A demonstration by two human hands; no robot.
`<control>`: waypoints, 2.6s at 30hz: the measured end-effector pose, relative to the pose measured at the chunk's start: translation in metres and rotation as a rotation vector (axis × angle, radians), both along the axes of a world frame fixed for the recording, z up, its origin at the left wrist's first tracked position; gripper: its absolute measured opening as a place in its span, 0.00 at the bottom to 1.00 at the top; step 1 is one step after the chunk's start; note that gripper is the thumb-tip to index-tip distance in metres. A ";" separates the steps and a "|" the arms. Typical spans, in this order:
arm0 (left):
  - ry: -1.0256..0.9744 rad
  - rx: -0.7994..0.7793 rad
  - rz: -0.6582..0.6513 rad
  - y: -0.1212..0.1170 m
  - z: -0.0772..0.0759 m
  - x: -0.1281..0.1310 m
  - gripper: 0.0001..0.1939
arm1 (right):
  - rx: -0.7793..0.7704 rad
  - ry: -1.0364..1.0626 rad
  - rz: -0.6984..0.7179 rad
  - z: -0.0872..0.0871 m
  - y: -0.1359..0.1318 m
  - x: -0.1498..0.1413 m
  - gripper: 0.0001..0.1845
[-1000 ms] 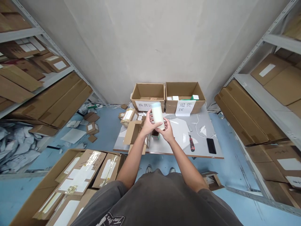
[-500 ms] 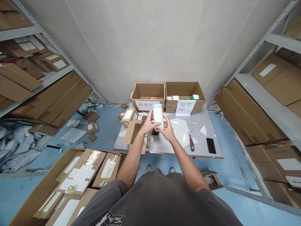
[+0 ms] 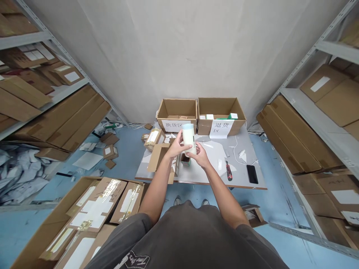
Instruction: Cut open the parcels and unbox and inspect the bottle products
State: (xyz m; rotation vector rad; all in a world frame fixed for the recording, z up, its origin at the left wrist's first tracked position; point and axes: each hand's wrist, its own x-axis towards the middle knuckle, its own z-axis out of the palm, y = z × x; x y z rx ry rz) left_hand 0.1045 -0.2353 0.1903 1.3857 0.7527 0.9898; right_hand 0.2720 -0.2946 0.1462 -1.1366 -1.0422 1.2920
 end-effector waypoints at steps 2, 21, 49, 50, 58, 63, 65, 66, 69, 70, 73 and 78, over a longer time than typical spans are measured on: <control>0.032 -0.001 0.050 -0.002 0.001 0.002 0.67 | 0.012 -0.054 -0.046 -0.001 0.001 -0.002 0.45; 0.037 0.038 -0.088 0.012 -0.004 -0.013 0.66 | 0.064 -0.094 0.092 -0.005 0.004 -0.002 0.48; 0.491 0.128 -0.136 0.083 0.022 -0.027 0.48 | -0.032 -0.187 0.180 -0.064 0.008 0.002 0.56; 0.526 0.145 -0.168 0.088 0.022 -0.027 0.46 | -0.031 -0.192 0.180 -0.074 0.010 0.002 0.57; 0.654 0.252 -0.081 0.087 -0.009 -0.033 0.33 | -0.262 -0.440 0.065 -0.182 0.014 0.021 0.75; 0.787 0.344 -0.029 0.075 -0.043 -0.032 0.32 | -0.272 -0.586 0.075 -0.226 0.023 0.016 0.75; 0.828 0.352 -0.020 0.071 -0.056 -0.031 0.33 | -0.268 -0.619 0.101 -0.234 0.030 0.010 0.73; 0.842 0.350 -0.017 0.069 -0.062 -0.031 0.33 | -0.258 -0.635 0.114 -0.237 0.033 0.008 0.72; 0.849 0.323 -0.020 0.064 -0.078 -0.029 0.34 | -0.215 -0.672 0.142 -0.243 0.043 0.002 0.68; 0.843 0.314 -0.020 0.063 -0.083 -0.029 0.34 | -0.210 -0.679 0.146 -0.245 0.046 0.000 0.67; 0.826 0.299 -0.013 0.060 -0.095 -0.027 0.34 | -0.221 -0.693 0.145 -0.248 0.053 -0.004 0.64; 0.833 0.280 -0.009 0.060 -0.110 -0.026 0.33 | -0.163 -0.705 0.157 -0.250 0.058 -0.011 0.54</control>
